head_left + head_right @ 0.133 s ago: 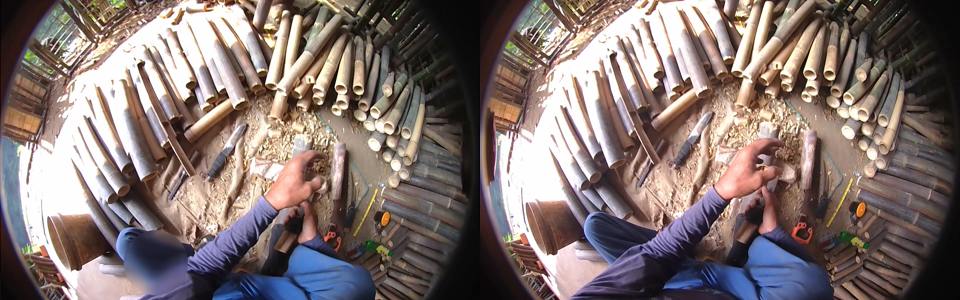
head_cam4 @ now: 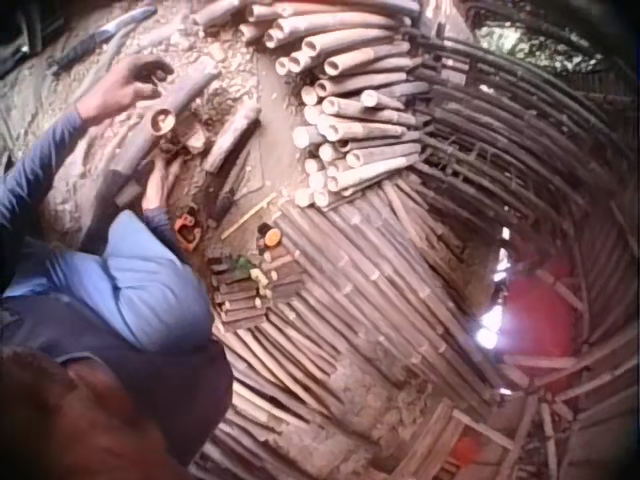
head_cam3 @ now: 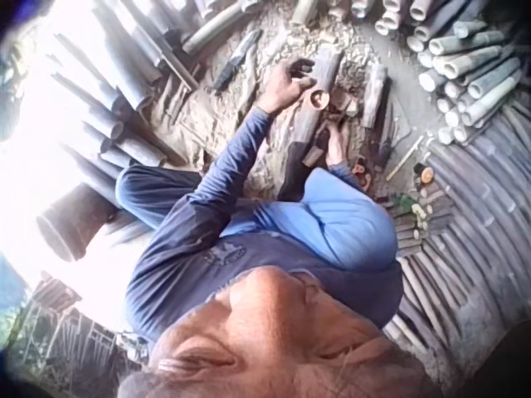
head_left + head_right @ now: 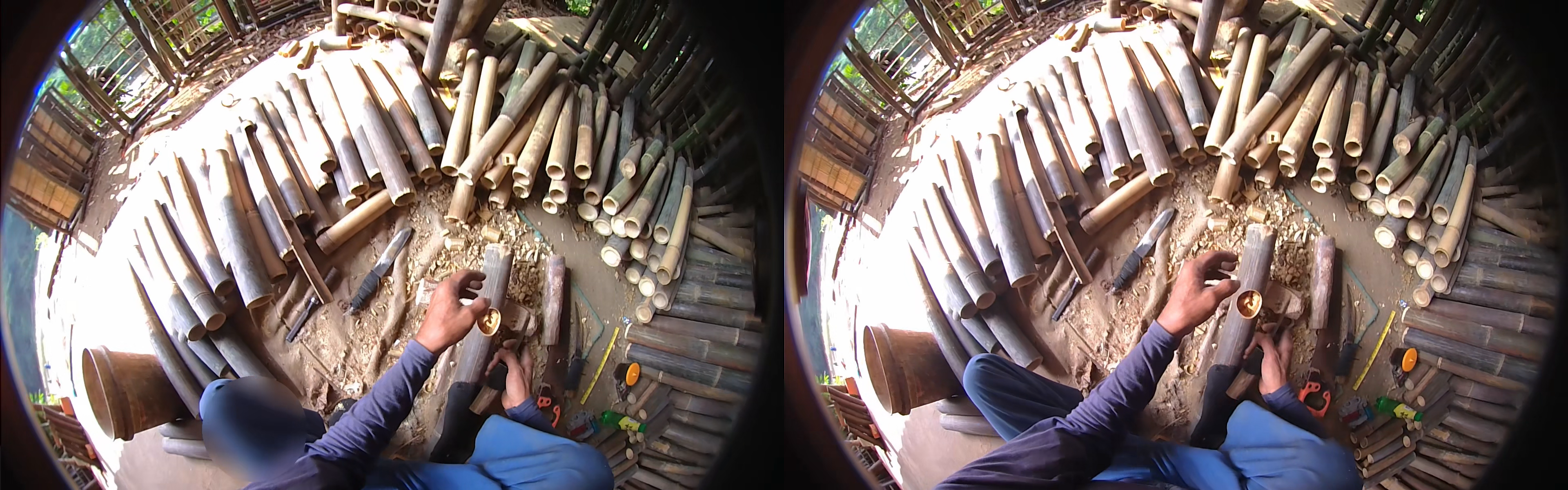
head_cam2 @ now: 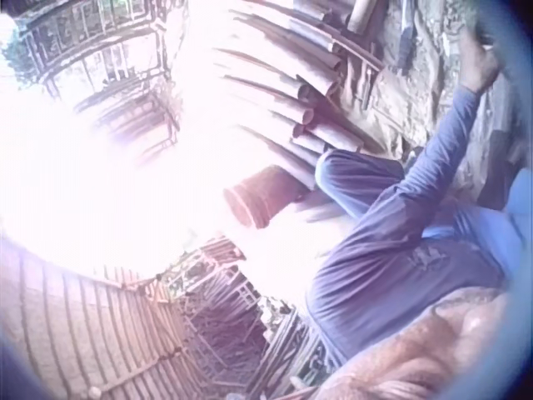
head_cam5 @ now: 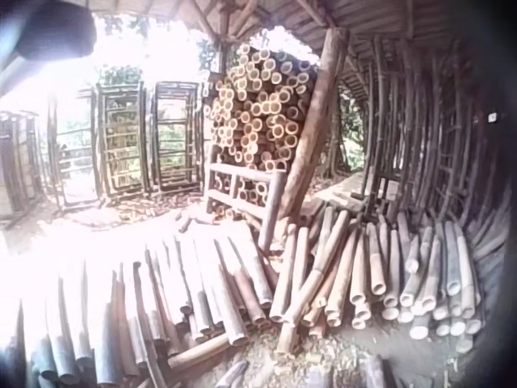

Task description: The person sits on the ground and uses a knife to carve and shape a piece of bamboo. They then use a wooden mallet to strike the knife and split the bamboo further. The person continues to carve and shape the bamboo using the knife and mallet.

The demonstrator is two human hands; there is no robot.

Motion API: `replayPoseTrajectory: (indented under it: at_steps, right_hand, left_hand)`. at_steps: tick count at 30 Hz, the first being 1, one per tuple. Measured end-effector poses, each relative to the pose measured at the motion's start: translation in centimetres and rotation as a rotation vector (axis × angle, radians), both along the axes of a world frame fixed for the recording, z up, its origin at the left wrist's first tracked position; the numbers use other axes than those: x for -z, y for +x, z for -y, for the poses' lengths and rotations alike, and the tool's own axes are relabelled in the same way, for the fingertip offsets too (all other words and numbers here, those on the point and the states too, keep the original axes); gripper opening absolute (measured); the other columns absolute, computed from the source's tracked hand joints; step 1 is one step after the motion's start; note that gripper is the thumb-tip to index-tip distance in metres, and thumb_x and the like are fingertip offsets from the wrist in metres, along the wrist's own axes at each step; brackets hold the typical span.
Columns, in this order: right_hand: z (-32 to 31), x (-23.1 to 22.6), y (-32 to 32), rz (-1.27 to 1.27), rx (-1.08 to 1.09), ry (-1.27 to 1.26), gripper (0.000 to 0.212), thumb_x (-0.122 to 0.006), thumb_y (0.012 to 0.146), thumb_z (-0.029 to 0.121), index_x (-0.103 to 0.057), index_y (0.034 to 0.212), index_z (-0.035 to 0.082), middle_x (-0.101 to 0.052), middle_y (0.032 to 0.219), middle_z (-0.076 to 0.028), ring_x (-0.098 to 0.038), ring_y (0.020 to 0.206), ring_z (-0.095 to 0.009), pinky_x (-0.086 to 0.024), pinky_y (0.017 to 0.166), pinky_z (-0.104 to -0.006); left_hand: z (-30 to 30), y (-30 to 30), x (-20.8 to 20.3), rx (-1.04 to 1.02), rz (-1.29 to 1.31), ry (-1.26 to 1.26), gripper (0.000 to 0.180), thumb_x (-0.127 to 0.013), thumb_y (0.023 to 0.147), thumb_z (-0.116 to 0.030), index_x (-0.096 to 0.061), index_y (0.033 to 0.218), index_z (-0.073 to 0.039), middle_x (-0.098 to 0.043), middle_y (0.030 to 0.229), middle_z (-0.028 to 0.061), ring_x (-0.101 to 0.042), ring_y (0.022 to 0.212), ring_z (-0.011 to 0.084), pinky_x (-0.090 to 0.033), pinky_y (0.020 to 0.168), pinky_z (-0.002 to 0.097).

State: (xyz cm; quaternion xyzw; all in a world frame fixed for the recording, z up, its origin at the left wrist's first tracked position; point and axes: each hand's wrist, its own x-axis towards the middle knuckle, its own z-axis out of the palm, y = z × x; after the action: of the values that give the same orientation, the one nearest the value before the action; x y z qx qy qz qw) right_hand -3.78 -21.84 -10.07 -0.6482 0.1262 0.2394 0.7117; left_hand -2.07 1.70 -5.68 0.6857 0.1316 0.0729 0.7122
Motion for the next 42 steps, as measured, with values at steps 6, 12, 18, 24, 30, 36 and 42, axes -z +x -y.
replayPoseTrajectory:
  at_steps: [6, 12, 18, 24, 30, 36, 42]
  right_hand:
    - [9.5, 10.6, -1.8, 0.277, -0.229, -0.880, 0.072, -0.065, 0.091, 0.013, -0.028, 0.150, -0.005, -0.042, 0.150, -0.026, -0.043, 0.139, -0.041, -0.034, 0.115, -0.0427]
    - [19.2, 21.8, -7.8, 0.383, -0.302, -1.048, 0.083, -0.071, 0.084, 0.011, -0.026, 0.152, -0.004, -0.044, 0.146, -0.030, -0.043, 0.136, -0.045, -0.035, 0.114, -0.0465]
    - [16.6, 18.3, -8.4, 0.311, -0.388, -1.132, 0.088, -0.076, 0.078, 0.010, -0.028, 0.152, -0.001, -0.047, 0.142, -0.030, -0.045, 0.132, -0.046, -0.037, 0.111, -0.0485]
    - [15.2, 18.6, -8.8, 0.212, -0.440, -1.036, 0.092, -0.077, 0.076, 0.007, -0.028, 0.153, 0.000, -0.046, 0.144, -0.028, -0.044, 0.134, -0.044, -0.035, 0.113, -0.0468]
    - [17.1, 19.5, -8.5, 0.351, -0.359, -1.030, 0.090, -0.077, 0.076, 0.006, -0.029, 0.152, 0.000, -0.048, 0.141, -0.027, -0.046, 0.131, -0.044, -0.037, 0.110, -0.0474]
    - [17.2, 19.5, -8.4, 0.371, -0.346, -1.015, 0.088, -0.075, 0.076, 0.003, -0.030, 0.151, -0.001, -0.049, 0.139, -0.028, -0.049, 0.128, -0.044, -0.039, 0.108, -0.0480]
    - [15.6, 18.3, -8.3, 0.251, -0.336, -0.896, 0.092, -0.076, 0.080, 0.007, -0.023, 0.155, -0.001, -0.040, 0.150, -0.029, -0.038, 0.141, -0.044, -0.032, 0.118, -0.0434]
  left_hand:
    - [-8.4, -7.0, 4.9, -0.521, -0.146, 0.122, 0.047, -0.074, 0.077, -0.011, -0.066, 0.121, 0.002, -0.070, 0.113, 0.0145, -0.068, 0.102, 0.0237, -0.054, 0.091, 0.0348]
    - [-24.0, -11.0, 2.3, -1.080, -0.343, 0.864, 0.044, -0.071, 0.073, -0.015, -0.064, 0.115, -0.003, -0.062, 0.110, 0.0174, -0.061, 0.107, 0.0341, -0.050, 0.094, 0.0436]
    - [-31.8, -14.9, 1.8, -1.006, -1.089, 0.748, 0.092, -0.084, 0.067, -0.038, -0.040, 0.141, -0.003, -0.060, 0.126, 0.0237, -0.059, 0.120, 0.0375, -0.048, 0.104, 0.0475]
    - [-36.8, -20.2, 4.9, -1.105, -0.826, 0.330, 0.096, -0.089, 0.057, -0.036, -0.046, 0.129, 0.012, -0.063, 0.123, 0.0278, -0.063, 0.119, 0.0376, -0.051, 0.103, 0.0418]
    - [-35.9, -20.8, 1.6, -1.132, -1.026, 0.569, 0.105, -0.087, 0.059, -0.039, -0.039, 0.141, 0.005, -0.061, 0.130, 0.0257, -0.060, 0.123, 0.0396, -0.048, 0.106, 0.0453]
    - [-32.3, -15.2, -0.9, -0.939, -0.885, 1.255, 0.078, -0.080, 0.072, -0.029, -0.046, 0.137, -0.005, -0.044, 0.146, 0.0180, -0.034, 0.143, 0.0367, -0.033, 0.114, 0.0491]
    - [-33.1, -11.0, 6.7, -0.307, -0.904, 1.316, 0.064, -0.059, 0.092, -0.029, -0.035, 0.146, -0.005, -0.071, 0.105, 0.0249, -0.071, 0.098, 0.0416, -0.057, 0.084, 0.0483]
